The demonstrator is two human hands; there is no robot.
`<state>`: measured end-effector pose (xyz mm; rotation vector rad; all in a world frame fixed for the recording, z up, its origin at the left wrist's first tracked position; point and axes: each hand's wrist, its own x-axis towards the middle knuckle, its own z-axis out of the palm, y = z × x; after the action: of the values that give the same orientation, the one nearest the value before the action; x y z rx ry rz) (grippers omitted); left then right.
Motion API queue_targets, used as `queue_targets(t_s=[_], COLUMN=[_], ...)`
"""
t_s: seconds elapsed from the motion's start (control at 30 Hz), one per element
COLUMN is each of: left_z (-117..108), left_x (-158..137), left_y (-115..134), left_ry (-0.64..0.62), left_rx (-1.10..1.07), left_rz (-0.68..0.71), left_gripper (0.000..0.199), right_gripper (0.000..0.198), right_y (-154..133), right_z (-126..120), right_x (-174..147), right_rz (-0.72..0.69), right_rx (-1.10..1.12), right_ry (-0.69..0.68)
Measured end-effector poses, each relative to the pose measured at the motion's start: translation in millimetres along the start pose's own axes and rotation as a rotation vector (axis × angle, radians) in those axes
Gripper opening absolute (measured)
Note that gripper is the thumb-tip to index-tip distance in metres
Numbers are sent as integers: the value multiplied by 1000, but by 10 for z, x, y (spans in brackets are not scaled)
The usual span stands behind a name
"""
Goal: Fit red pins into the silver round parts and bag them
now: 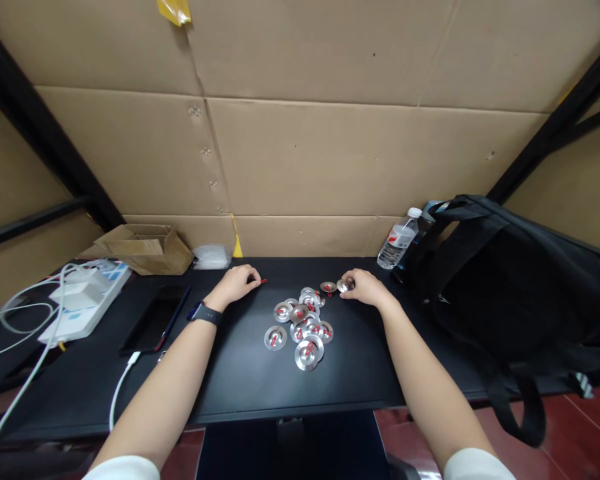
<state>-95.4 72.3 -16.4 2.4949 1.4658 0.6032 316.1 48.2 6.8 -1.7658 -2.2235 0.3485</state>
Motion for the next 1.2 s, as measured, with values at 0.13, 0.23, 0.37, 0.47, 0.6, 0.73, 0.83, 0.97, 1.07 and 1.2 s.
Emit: queue_targets(t_s=[0.13,0.23,0.37,0.47,0.6,0.73,0.83,0.97,1.07,1.2], left_z=[18,15,-10,-8,46,103,112,99,99,74], left_x=[-6,9,25,13,-40,-88,-98,-97,-89,-45], left_y=[-91,10,313,680,1159,1349,1337,1298,1275,1119], left_ry=[-37,39,103,152,97,-10,-53,-83,-79,-32], left_rx=[28,31,-75,-278,-513,-646,-674,-557,-393,-232], left_rz=[8,40,141,222,319,345,336,366,379,317], left_gripper=[13,18,20,25,25,18,15,13,14,19], right_gripper=[47,42,9,10,15,17,16,20,23,27], right_y=[65,-24,-159,-284,-526,-718,-754,-729,-725,-731], right_z=[47,128,190,140,28,16,67,116,84,-29], right_x=[12,23,48,21,-103,-201,-207,-184,-196,-251], right_rz=[-119,-227,-321,-462,-573,-602,-593,-561,-570,-588], right_rx=[13,38,101,313,690,825,867,866,832,828], right_ry=[-27,-2,79,161,68,-48,-93,-145,-219,-416])
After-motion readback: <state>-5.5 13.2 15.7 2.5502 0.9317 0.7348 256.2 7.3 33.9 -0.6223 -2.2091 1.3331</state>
